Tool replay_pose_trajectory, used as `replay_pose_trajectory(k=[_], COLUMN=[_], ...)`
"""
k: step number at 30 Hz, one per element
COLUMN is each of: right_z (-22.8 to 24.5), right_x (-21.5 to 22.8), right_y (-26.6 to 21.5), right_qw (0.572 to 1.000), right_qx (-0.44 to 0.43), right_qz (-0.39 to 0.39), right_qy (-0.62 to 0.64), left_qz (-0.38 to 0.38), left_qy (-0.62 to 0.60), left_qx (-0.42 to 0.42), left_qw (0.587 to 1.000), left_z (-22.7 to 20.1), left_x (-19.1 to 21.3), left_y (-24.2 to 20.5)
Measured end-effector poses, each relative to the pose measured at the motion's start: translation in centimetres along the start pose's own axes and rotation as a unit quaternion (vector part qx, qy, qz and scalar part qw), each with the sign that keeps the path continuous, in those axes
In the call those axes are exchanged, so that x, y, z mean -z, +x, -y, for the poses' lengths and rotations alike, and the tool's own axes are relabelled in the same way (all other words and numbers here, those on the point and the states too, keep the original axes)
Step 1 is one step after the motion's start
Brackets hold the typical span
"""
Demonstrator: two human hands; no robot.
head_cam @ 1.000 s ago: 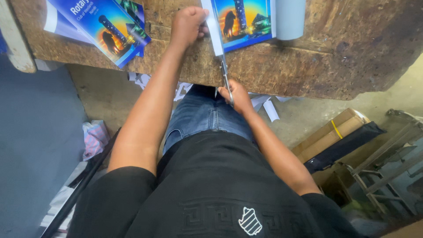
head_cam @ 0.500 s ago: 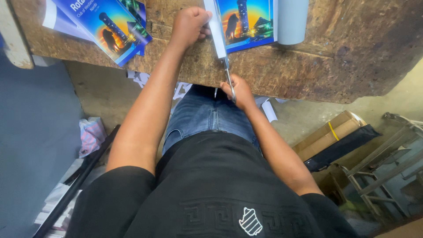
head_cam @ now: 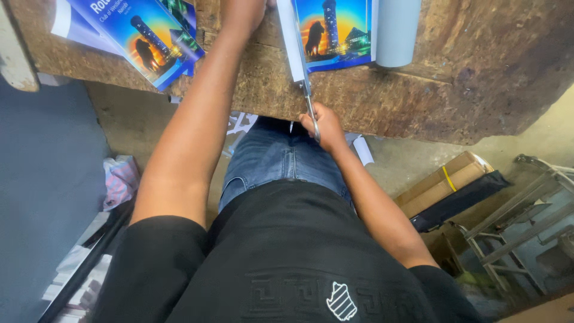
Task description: The person uses a pair of scissors to cut a large sheet of printed material featuring Rotary Club logos into individual vertical banners. They work on a wooden table, separating the printed sections and trimming the white borders from the edges of the posters.
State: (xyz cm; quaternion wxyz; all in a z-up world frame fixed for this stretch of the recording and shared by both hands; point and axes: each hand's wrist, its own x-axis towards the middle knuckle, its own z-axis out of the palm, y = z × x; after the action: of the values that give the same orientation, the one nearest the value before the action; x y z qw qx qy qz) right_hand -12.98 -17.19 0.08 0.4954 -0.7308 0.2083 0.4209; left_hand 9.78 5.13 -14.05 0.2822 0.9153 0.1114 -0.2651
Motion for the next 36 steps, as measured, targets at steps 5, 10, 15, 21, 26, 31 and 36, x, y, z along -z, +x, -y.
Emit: replay_pose_trajectory(k=[5,10,15,21,26,31,36], right_z=[-0.2,0.9,0.1,0.0,0.1,1.0,2.5], right_x=[0.1,0.4,0.0,-0.4,0.0,0.4,0.9], right_y=[0.0,-0.4,0.0,0.1,0.3,1.3,1.6], right_qw=[1.0,1.0,1.0,1.0,1.0,0.999,1.0], right_qx=[-0.008,-0.011,-0.016,-0.005,0.003,0.005,-0.006], right_qz=[0.006,0.002,0.006,0.004,0.003,0.023,0.026], right_qy=[-0.003,-0.014,-0.02,-0.021,-0.02,0.026,0.016], left_qz=[0.023,0.059,0.074,0.093,0.093,0.103,0.11], left_qy=[-0.087,-0.057,-0.194,-0.315,-0.318,-0.345,-0.335], left_qx=[0.006,-0.038,0.023,0.089,0.1,0.108,0.113], left_qw=[0.996,0.996,0.978,0.94,0.938,0.926,0.929], left_z=[-4.5,-3.7,-4.6,-5.0,-5.8,-5.7,-5.7], left_x=[4.3,4.0,4.7,4.9,5.3,5.5,5.6], left_y=[-3.4,-2.6,-3.0,-2.6,-2.8,-2.7,-2.7])
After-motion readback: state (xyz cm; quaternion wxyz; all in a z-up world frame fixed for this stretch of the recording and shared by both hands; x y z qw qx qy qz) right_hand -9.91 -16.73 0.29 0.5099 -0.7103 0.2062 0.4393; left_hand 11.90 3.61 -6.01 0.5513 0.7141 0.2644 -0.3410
